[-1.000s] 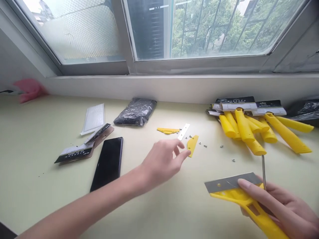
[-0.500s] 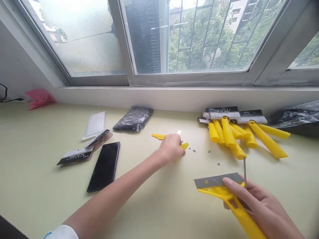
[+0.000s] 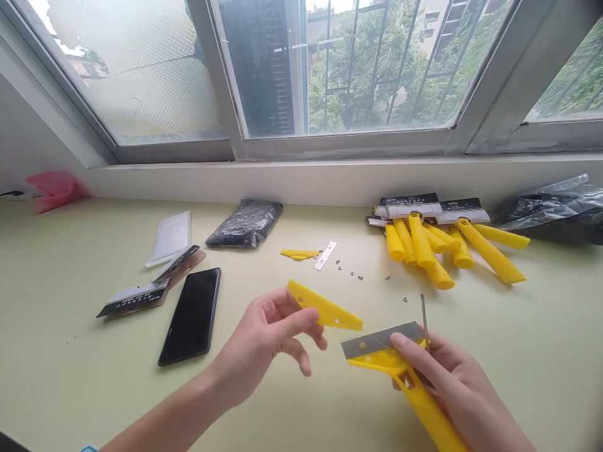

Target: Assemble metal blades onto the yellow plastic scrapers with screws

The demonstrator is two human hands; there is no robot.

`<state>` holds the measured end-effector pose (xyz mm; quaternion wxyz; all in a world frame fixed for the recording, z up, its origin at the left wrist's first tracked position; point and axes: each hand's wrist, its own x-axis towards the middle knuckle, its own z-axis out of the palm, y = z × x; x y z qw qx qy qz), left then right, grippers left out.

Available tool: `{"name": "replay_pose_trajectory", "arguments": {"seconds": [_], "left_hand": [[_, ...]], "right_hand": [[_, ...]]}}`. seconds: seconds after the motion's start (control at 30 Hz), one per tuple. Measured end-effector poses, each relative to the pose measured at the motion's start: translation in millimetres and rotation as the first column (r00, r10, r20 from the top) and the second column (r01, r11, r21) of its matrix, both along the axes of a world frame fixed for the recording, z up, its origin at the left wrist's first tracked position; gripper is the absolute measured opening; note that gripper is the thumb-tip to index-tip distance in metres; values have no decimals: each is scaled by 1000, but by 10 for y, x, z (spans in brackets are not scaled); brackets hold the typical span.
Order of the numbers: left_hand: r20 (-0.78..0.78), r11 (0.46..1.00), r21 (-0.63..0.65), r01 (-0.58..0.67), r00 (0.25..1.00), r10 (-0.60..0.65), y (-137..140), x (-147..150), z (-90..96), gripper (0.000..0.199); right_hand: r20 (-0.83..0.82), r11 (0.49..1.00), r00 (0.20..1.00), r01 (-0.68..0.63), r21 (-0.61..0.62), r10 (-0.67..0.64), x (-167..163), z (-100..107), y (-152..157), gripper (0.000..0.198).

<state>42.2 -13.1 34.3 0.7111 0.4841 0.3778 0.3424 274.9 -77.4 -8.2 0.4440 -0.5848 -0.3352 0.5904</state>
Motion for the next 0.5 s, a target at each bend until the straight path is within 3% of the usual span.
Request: {"name": "replay_pose_trajectory", "arguments": {"seconds": [0.17, 0.37, 0.5], "left_hand": [[19, 993, -118, -28, 999, 30, -316, 118, -170, 29], [-193, 965, -57, -256, 951, 241, -599, 238, -317, 33], [-248, 949, -9, -315, 920, 302, -729, 271, -385, 48]], "right_hand": [[-138, 997, 988, -76, -21, 72, -65, -165, -38, 46], [-205, 993, 977, 42, -108, -64, -134, -219, -115, 44], [-180, 993, 980, 76, -91, -91, -152, -211, -119, 48]]}}
